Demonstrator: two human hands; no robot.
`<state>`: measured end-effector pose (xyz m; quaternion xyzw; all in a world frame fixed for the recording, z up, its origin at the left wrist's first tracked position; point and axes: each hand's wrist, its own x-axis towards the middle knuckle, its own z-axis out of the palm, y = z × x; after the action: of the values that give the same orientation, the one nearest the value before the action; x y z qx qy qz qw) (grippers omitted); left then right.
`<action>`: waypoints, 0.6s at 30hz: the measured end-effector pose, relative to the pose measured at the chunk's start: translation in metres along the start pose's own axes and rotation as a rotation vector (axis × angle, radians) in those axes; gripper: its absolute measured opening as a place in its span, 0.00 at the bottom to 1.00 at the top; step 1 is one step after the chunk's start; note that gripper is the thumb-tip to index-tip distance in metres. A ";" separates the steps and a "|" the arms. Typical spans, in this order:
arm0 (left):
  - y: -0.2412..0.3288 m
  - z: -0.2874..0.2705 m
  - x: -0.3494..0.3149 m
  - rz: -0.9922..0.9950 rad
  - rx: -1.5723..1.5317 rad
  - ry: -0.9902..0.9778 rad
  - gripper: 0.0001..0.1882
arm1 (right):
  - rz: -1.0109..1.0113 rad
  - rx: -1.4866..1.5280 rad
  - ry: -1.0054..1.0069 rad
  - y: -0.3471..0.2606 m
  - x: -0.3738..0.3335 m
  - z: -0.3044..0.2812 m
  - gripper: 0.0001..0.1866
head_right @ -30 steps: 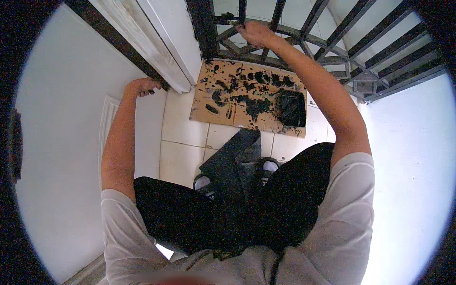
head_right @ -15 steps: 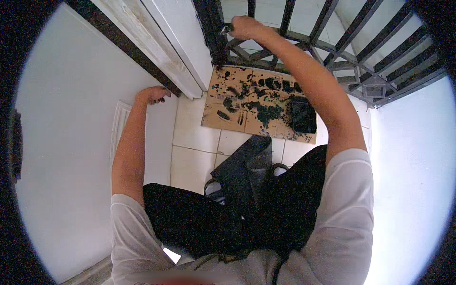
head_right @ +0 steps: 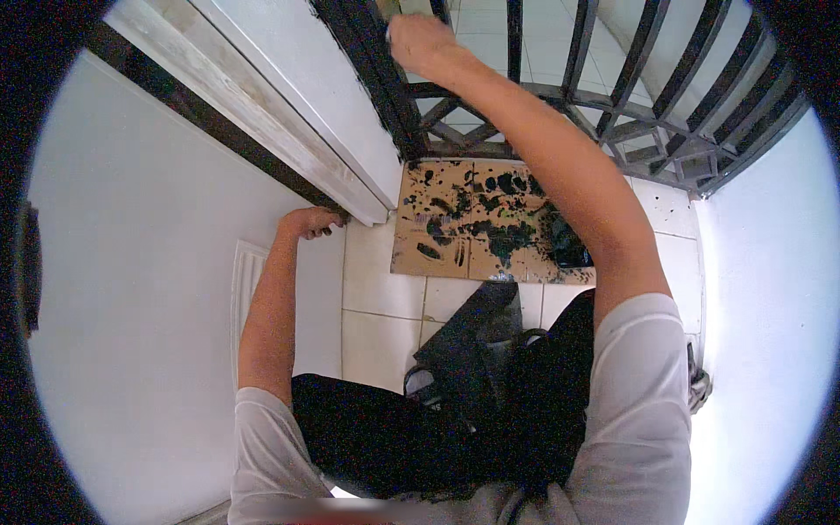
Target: The person paints a black metal security gate and its adjacent door frame with black paint using a paintbrush.
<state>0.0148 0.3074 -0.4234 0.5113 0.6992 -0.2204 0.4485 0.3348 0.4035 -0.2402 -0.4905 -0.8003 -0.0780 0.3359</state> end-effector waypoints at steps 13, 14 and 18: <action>0.006 0.004 -0.001 0.035 -0.071 0.063 0.14 | 0.169 0.049 -0.242 0.026 -0.048 0.034 0.10; 0.006 0.003 -0.005 0.042 -0.085 0.067 0.14 | 0.189 -0.008 -0.352 0.031 -0.055 0.038 0.10; 0.011 0.000 -0.018 0.023 -0.088 0.032 0.14 | 0.160 -0.027 -0.273 0.023 -0.051 0.026 0.11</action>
<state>0.0261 0.3024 -0.4069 0.5023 0.7094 -0.1761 0.4620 0.3568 0.3898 -0.2961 -0.5632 -0.7959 0.0056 0.2223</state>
